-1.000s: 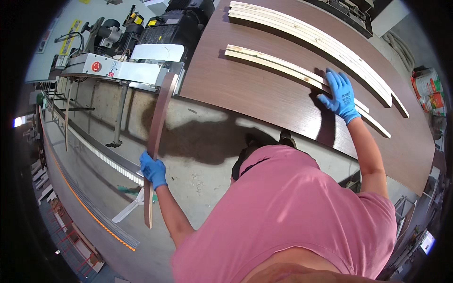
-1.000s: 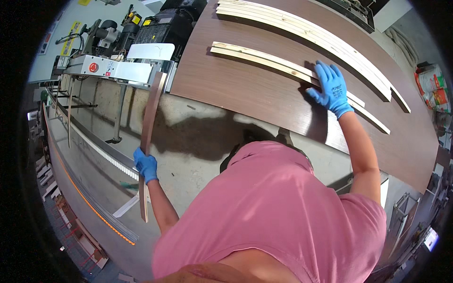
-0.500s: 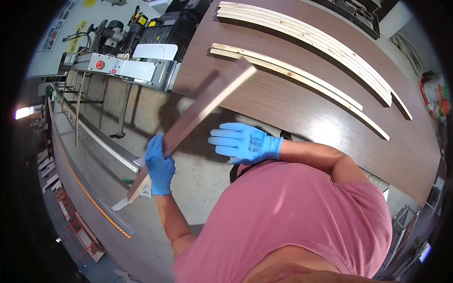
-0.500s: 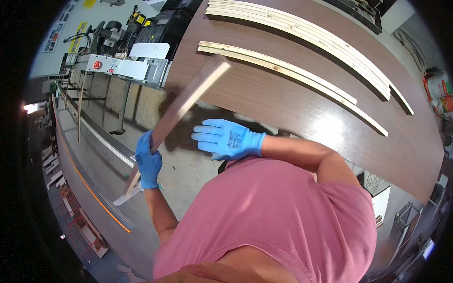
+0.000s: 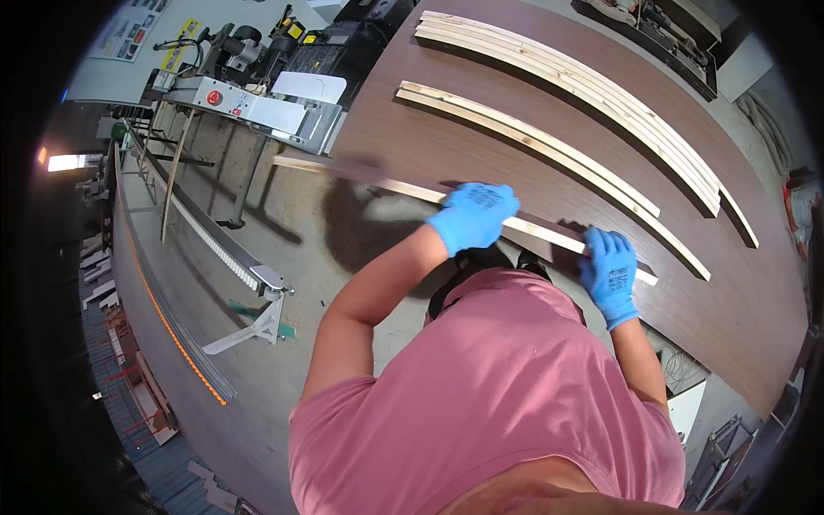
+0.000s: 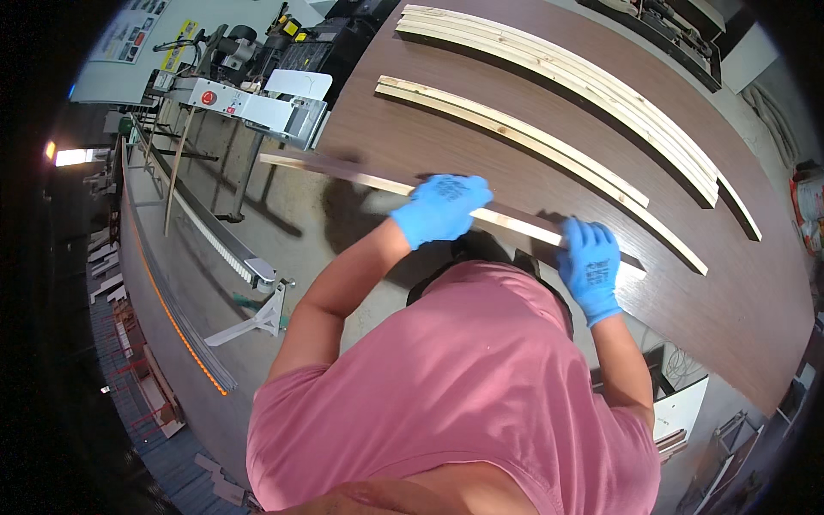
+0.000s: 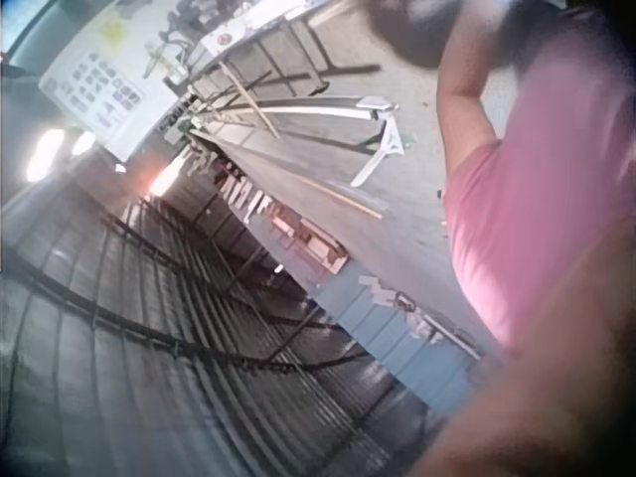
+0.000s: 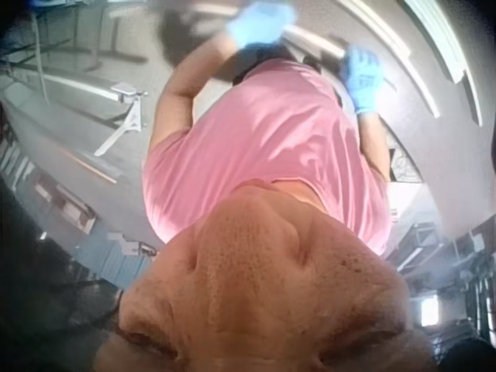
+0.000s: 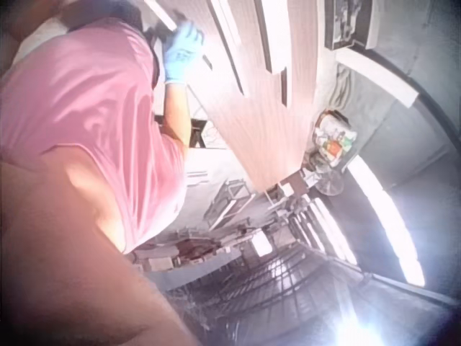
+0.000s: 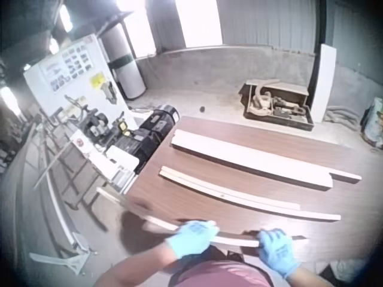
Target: The person repeatedly picks up thin wooden planks from a stack and places them one by one onto a large worktable. The person arranges the planks in a neat pile on the table surface.
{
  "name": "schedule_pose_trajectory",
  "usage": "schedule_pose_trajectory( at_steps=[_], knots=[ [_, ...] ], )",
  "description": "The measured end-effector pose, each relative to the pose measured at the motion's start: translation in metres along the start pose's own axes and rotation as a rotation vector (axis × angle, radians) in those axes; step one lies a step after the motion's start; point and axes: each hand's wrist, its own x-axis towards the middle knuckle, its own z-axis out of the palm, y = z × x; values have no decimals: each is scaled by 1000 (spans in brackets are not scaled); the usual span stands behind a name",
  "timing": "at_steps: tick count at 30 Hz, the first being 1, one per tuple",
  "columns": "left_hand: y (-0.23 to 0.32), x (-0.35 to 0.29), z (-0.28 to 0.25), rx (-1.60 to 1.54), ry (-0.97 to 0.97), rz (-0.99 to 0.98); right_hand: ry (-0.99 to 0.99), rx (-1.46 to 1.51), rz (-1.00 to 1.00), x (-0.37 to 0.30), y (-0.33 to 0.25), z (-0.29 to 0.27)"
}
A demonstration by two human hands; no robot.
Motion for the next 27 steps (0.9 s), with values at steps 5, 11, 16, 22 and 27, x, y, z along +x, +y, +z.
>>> schedule_pose_trajectory(
  at_steps=[5, 11, 16, 22, 27],
  knots=[
    [57, 79, 32, 230, 117, 189, -13, -14, 230, -72, 75, -15],
    [58, 108, 59, 226, 749, 211, 54, -86, 355, -102, 99, -19],
    [33, 99, 65, 138, 824, 172, 101, -167, 348, -90, 90, -26],
    [33, 116, 72, 125, 856, 211, 106, -356, 361, -87, 96, -35],
    [39, 125, 76, 126, 903, 138, 178, -415, 306, -71, 88, -46]
  ],
)
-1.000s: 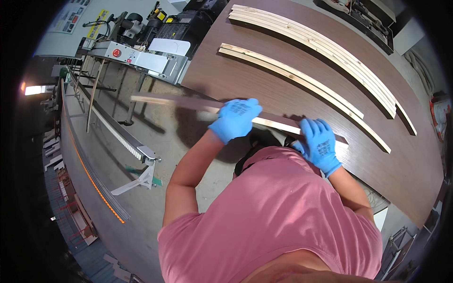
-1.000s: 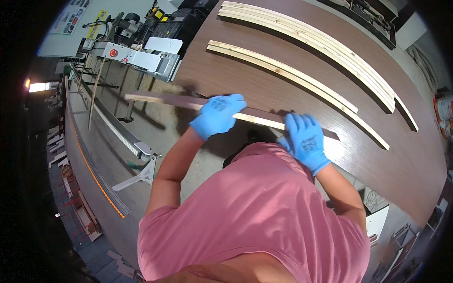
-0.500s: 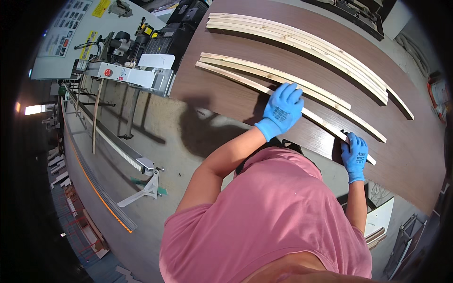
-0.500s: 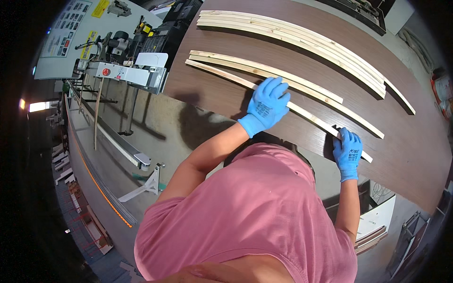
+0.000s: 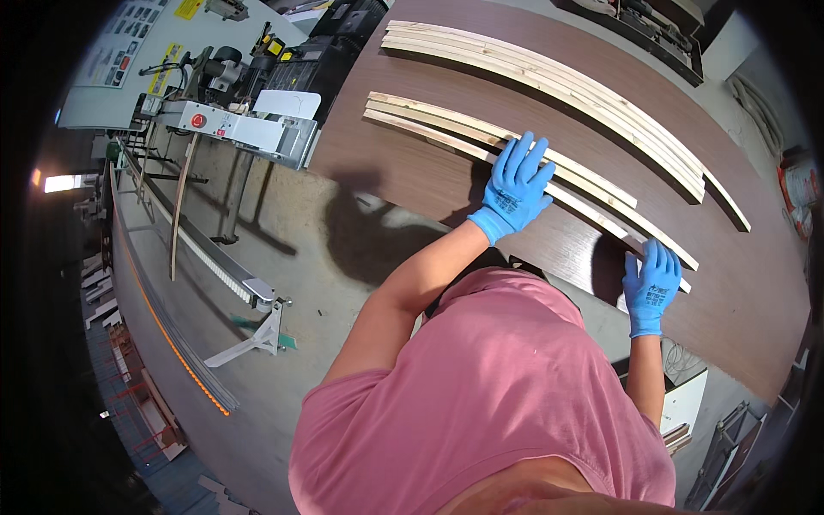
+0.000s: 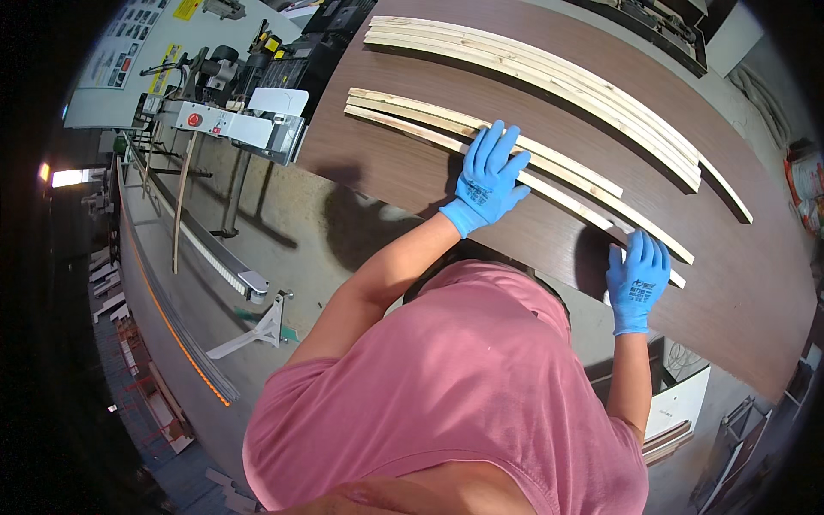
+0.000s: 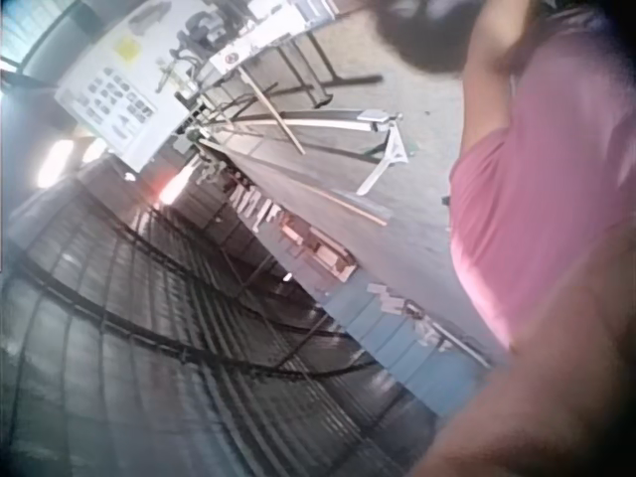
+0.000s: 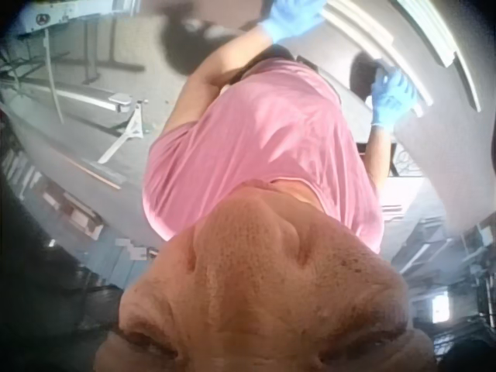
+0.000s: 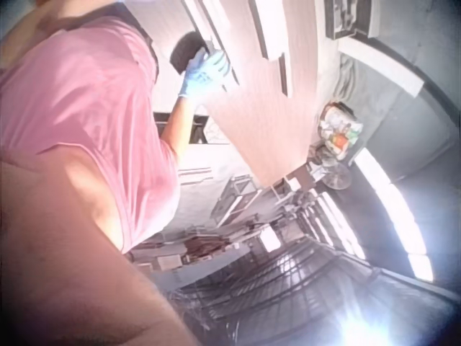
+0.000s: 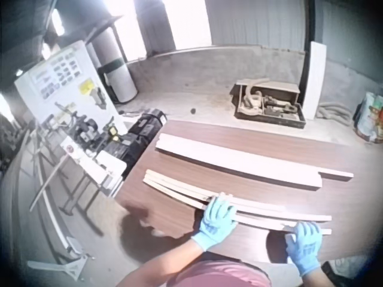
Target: The person repeatedly picks up thin wooden planks from a stack and places them one by one onto a large worktable. The person arranges the planks in a neat pile on the table surface.
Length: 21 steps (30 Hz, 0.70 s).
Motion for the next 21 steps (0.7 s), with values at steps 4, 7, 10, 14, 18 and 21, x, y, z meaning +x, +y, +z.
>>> schedule_pose_trajectory(
  at_steps=[4, 7, 10, 14, 18, 21],
  knots=[
    [-8, 1, -4, 32, -48, -36, 44, 144, -150, 49, -34, -7],
    [-17, 4, -9, 54, -167, -38, 65, 241, -234, 91, -61, 18],
    [-26, 9, -1, 101, -170, 24, -37, 265, -293, 122, -85, 49],
    [-34, 13, 11, 107, -103, 14, -193, 218, -221, 132, -105, 75],
    [-39, 12, 13, 139, -97, 4, -151, 211, -252, 134, -103, 86],
    [-37, 8, 13, 225, -155, 9, -129, 186, -288, 134, -103, 86]
  ],
)
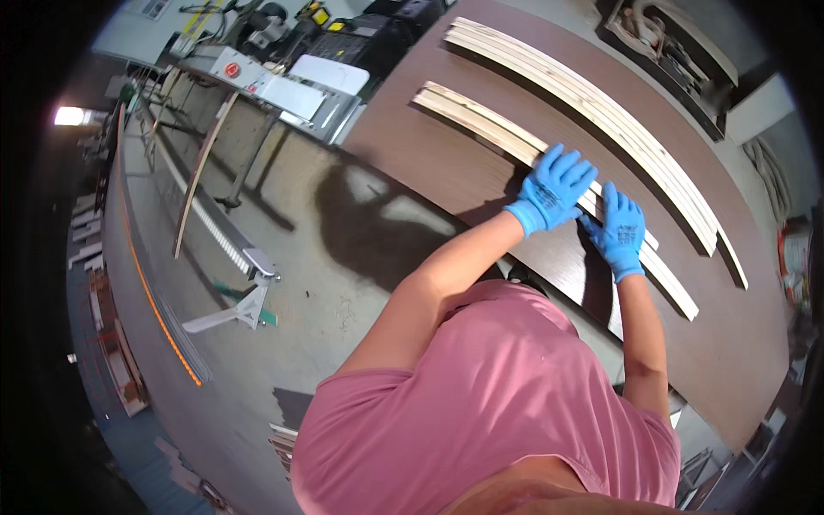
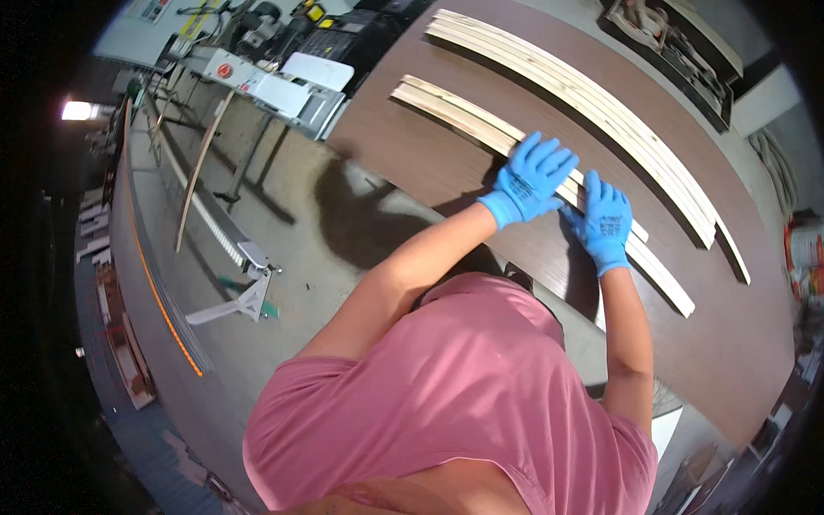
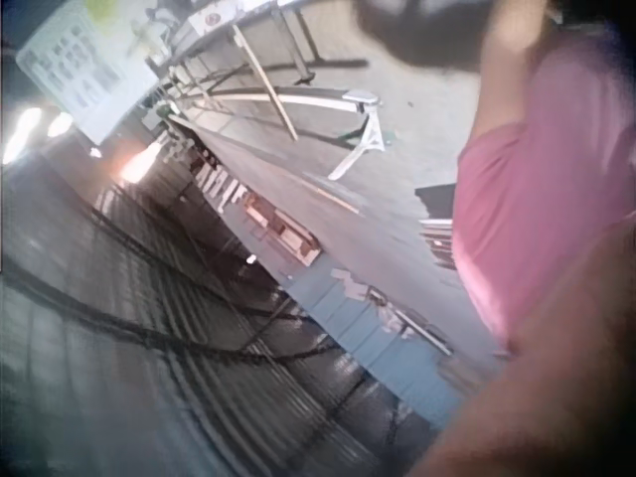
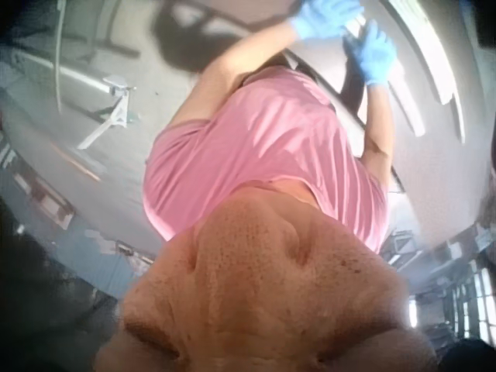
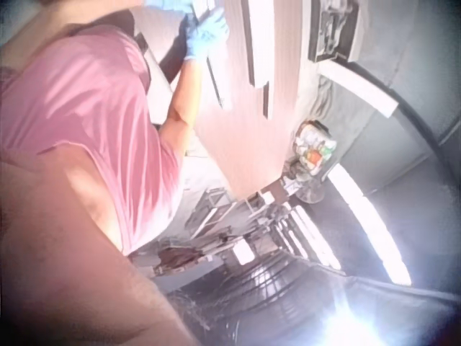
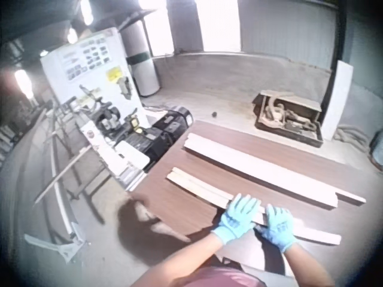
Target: The person repeatedly picks up thin wooden planks from a stack and places them one by one onto a large worktable. The person arranges the planks in a neat pile on the table surface.
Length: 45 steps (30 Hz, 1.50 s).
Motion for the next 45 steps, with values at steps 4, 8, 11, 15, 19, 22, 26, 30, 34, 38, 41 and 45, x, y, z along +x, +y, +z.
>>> schedule_pose_trajectory(
  at_steps=[4, 8, 11, 15, 19, 22, 26, 30, 34, 38, 41, 45],
  knots=[
    [-8, -16, -21, -139, 87, -63, -5, -2, 6, -3, 4, 0],
    [-54, -73, -54, -267, 278, -294, -31, -49, 21, -5, 9, 10],
    [-104, -139, -78, -178, 351, -515, -6, -62, -24, -6, 13, 12],
    [-175, -238, -121, 77, 295, -798, -13, -78, -5, -7, 14, 15],
    [-251, -351, -140, 388, 341, -864, -1, -88, -29, -8, 21, 17],
    [-297, -415, -168, 461, 201, -1007, 25, -65, -54, -6, 19, 16],
    [-354, -462, -204, 576, -104, -1209, 5, -116, -55, -12, 30, 23],
    [-403, -484, -230, 703, -264, -1300, -34, -73, 7, -14, 25, 20],
    [-449, -496, -249, 809, -289, -1325, -69, -46, 71, -11, 20, 19],
    [-487, -491, -256, 758, -353, -1363, -53, -73, 62, -16, 22, 19],
    [-507, -503, -260, 747, -394, -1362, -73, -71, 73, -13, 25, 24],
    [-521, -493, -258, 621, -395, -1392, -85, -75, 94, -18, 29, 23]
  ],
)
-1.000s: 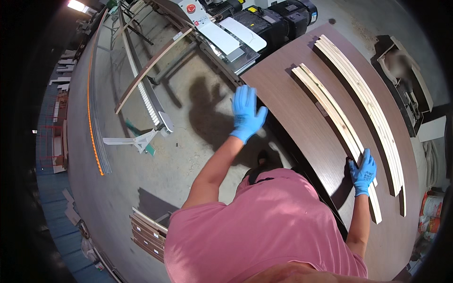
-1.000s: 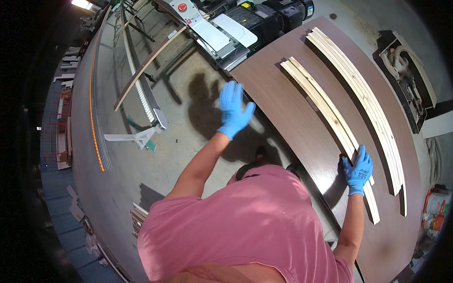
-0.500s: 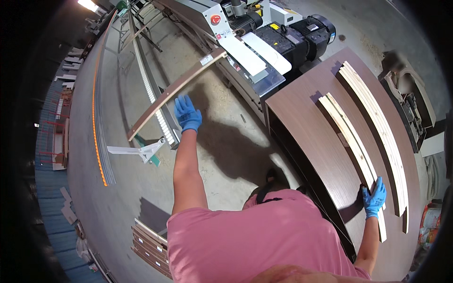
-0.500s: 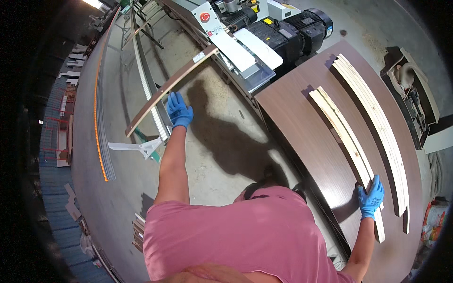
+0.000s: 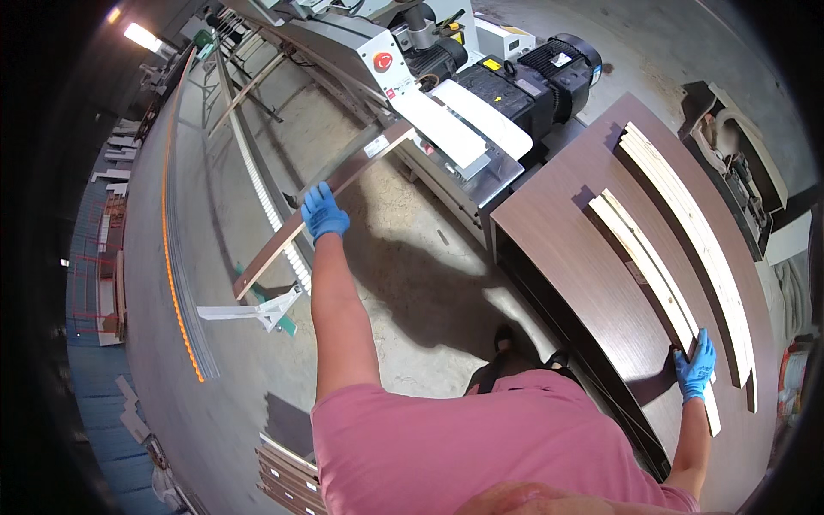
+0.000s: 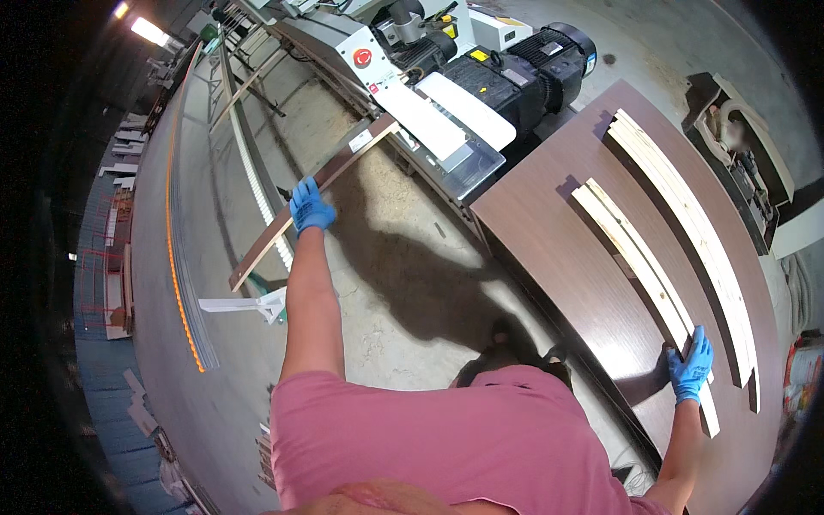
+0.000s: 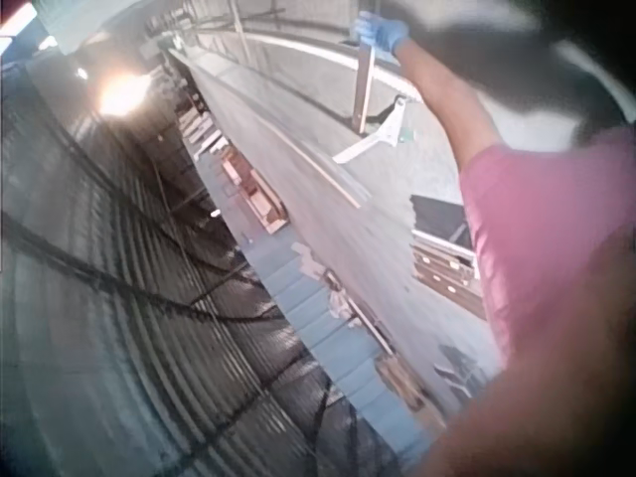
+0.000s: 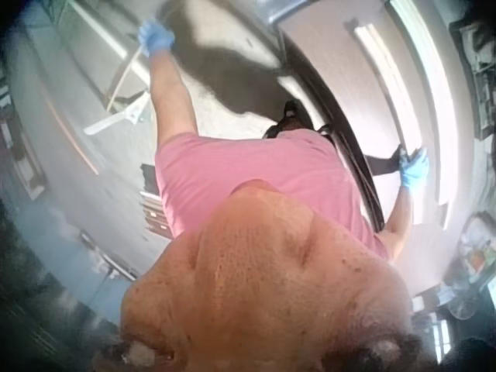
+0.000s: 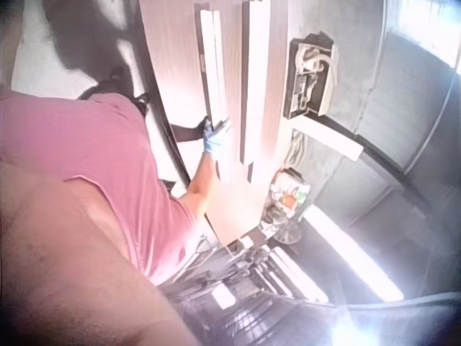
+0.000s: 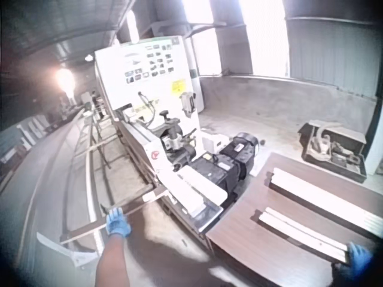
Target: The person repeatedly picks up thin wooden planks from a stack and places them one by one onto a large worktable. The person arranges the planks in a neat pile on the table surface.
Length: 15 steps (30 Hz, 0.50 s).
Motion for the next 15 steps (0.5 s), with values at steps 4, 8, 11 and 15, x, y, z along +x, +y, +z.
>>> schedule_pose_trajectory(
  at_steps=[4, 8, 11, 15],
  knots=[
    [2, 9, -5, 52, 12, 26, -15, -11, 13, -3, 3, 1],
    [1, 20, -15, 188, -158, 56, -30, -22, 7, -2, 6, 2],
    [13, -16, -1, 135, 64, 5, -2, -22, -12, -4, 5, 2],
    [13, -65, -13, 45, 46, 65, 31, -1, -43, -6, 4, 5]
  ],
)
